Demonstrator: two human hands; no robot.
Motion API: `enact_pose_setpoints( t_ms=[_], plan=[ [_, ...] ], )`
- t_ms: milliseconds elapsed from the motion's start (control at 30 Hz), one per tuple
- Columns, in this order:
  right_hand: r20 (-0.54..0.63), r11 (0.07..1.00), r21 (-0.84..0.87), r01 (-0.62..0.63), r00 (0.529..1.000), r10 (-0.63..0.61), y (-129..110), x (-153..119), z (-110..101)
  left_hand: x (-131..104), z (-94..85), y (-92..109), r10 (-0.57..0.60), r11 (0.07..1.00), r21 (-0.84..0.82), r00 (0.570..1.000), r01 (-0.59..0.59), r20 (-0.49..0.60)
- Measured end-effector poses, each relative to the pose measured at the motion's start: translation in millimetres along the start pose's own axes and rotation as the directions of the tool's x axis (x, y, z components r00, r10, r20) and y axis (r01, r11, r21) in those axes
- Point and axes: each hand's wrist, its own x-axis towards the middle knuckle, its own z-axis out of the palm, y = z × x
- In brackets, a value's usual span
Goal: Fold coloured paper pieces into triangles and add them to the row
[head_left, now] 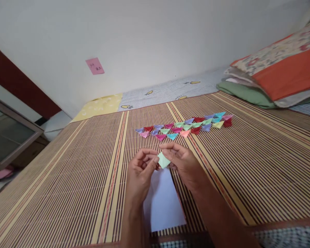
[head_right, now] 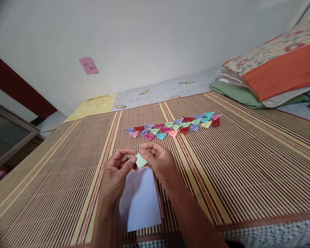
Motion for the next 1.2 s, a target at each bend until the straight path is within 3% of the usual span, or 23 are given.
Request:
enact_pose_setpoints(
  t_ms=[167,300,433,600,867,1200],
  plan=[
    [0.008,0.961,-0.199,0.191,0.981,-0.193,-10.3,-2.2,-6.4,1.8,-2.2,-2.1,0.058,0.998,0.026,0.988,-0.055,-0.140],
    [0.090,0.922,-0.327,0.209,0.978,-0.189,-16.0,-7.0,-10.2,2.5,-2.4,-0.5,0.055,0.998,0.026,0.990,-0.052,-0.133],
    [0.109,0.952,-0.272,0.144,0.987,-0.118,-18.8,-9.3,-9.6,1.5,-8.1,0.3,0.020,1.000,-0.005,0.997,-0.021,-0.081],
    [0.101,0.959,-0.243,0.146,0.987,-0.124,-19.7,-8.3,-9.5,-0.5,-16.3,-2.1,-0.007,0.997,-0.076,0.998,0.011,0.056],
    [0.159,0.965,-0.215,0.149,0.980,-0.116,-18.1,-10.2,-9.6,-0.6,-20.9,-4.8,0.005,0.995,-0.097,0.997,0.002,0.078],
    [0.120,0.923,-0.303,0.238,0.970,-0.211,-18.0,-10.4,-7.3,0.5,-15.9,-3.4,0.041,0.995,-0.092,0.999,-0.038,0.032]
  ],
)
